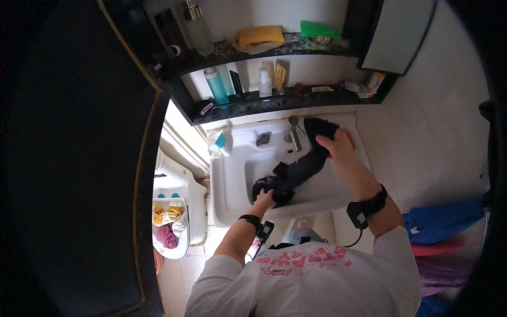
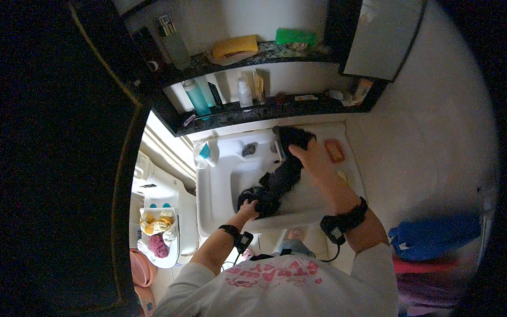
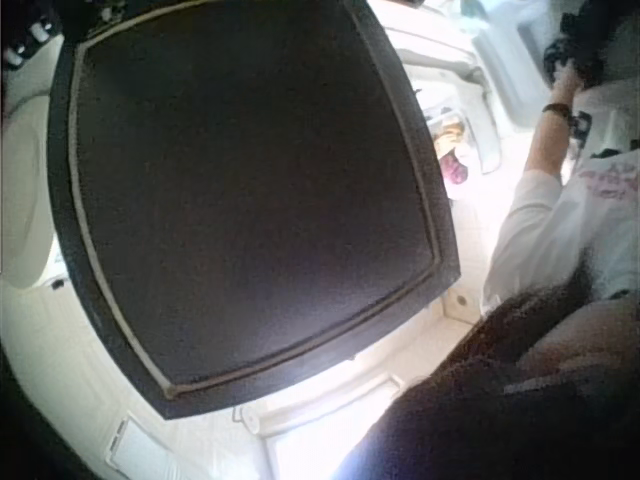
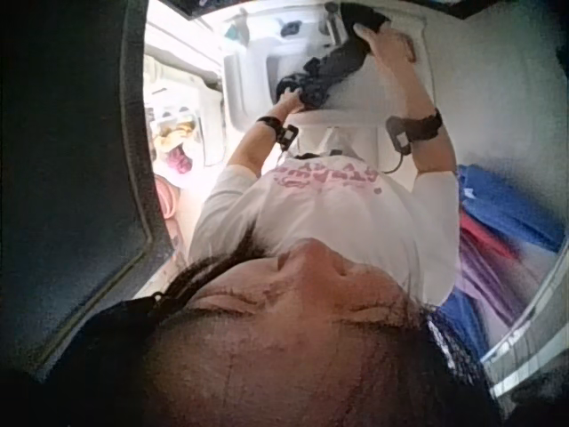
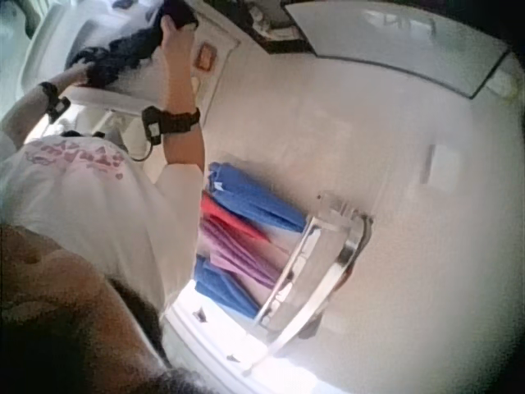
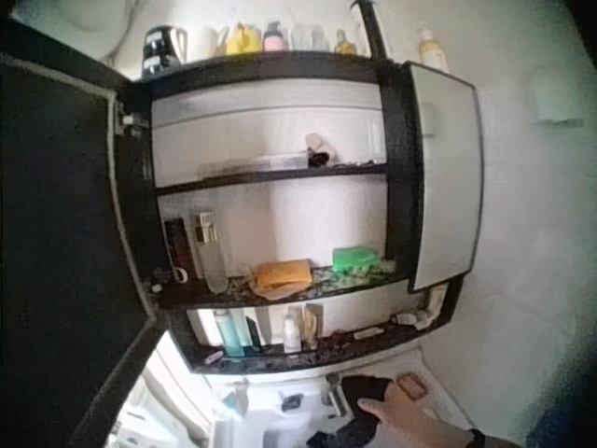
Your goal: The person hand-washes several small garments in a bathroom sink. They wet, scrub, and rinse a pink cloth, a yellow cloth, and a dark blue garment one by one, then wring each item and place it aside before moving to the next.
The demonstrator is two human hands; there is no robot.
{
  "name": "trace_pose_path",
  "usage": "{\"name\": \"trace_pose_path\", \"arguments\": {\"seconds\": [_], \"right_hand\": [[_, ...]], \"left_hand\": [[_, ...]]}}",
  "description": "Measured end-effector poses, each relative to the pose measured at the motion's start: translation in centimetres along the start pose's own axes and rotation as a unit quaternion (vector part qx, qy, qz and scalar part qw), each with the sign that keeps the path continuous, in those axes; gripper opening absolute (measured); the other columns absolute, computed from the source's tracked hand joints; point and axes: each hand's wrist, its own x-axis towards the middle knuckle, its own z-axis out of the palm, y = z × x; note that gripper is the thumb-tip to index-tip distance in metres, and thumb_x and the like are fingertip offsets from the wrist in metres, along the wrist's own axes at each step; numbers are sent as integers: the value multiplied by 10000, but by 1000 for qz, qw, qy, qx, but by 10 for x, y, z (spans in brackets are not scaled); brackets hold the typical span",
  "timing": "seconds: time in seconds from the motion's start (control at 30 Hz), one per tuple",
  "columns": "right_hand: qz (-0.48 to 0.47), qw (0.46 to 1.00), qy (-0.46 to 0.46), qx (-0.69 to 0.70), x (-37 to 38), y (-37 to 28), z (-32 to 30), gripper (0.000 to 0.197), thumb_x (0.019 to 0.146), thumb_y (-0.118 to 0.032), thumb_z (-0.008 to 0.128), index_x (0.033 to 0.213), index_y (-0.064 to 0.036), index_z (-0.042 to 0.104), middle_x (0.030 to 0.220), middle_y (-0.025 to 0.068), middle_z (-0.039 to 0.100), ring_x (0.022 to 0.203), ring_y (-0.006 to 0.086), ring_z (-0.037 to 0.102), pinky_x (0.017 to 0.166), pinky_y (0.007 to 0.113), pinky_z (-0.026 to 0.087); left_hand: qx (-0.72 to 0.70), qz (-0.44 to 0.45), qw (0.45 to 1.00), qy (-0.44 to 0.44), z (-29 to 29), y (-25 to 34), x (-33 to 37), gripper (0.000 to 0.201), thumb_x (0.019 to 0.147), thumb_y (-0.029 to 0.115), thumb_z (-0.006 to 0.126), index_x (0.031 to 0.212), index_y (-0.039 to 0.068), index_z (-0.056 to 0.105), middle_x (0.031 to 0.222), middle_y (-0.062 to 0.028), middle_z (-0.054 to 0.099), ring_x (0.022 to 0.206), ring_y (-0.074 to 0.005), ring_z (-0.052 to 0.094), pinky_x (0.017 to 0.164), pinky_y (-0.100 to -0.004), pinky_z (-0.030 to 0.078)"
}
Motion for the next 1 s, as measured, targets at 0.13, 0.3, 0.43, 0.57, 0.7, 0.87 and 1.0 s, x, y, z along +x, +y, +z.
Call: {"name": "trace_pose_path", "arguments": {"seconds": [0.13,0.3,0.43,0.57,0.7,0.87,1.0], "right_hand": [[117,985,-21,-129,47,105,-13,553,752,-191,670,1184,76,452,1125,213,544,1016,296,545,819,371,457],[154,938,-4,-311,96,255,-13,658,776,-238,645,1273,93,371,1271,276,451,1177,368,456,984,375,371],[171,912,-98,-361,108,303,-18,733,801,-241,637,1346,83,269,1329,277,394,1225,377,406,1033,379,329],[86,896,-187,-393,114,305,-24,818,776,-262,685,1394,-3,215,1397,245,293,1256,368,361,1039,406,332],[-47,875,-296,-379,125,293,-15,939,761,-321,723,1430,-46,124,1460,198,200,1305,355,298,1049,454,324],[-206,891,-263,-306,126,251,27,822,739,-265,749,1376,-85,262,1219,215,508,1086,358,528,887,428,462],[-218,911,-296,-189,121,187,36,352,720,-111,723,1035,-40,583,877,181,635,840,315,632,752,361,479]], "left_hand": [[35,19,996,82,-5,-4,30,369,747,168,625,1113,135,600,1251,-192,465,1169,-401,443,926,-454,430],[-84,-6,987,134,-3,16,104,631,776,210,634,1315,-1,382,1189,-235,521,1073,-378,526,909,-425,443],[-93,3,984,154,5,35,163,856,718,233,725,1403,57,243,1312,-222,433,1235,-379,383,992,-446,372],[34,-35,999,11,1,59,174,717,671,238,750,1309,140,439,1288,-128,478,1227,-342,387,1044,-547,257],[59,131,982,127,-6,90,123,494,663,237,731,1122,119,592,1103,-81,580,1138,-320,444,1031,-537,241],[-51,245,940,233,-38,115,53,476,676,171,780,1093,86,565,997,-96,584,1073,-314,475,952,-448,355],[-297,243,889,250,-72,104,13,511,646,11,726,1105,73,510,1048,-104,539,1066,-267,493,914,-348,394]]}}
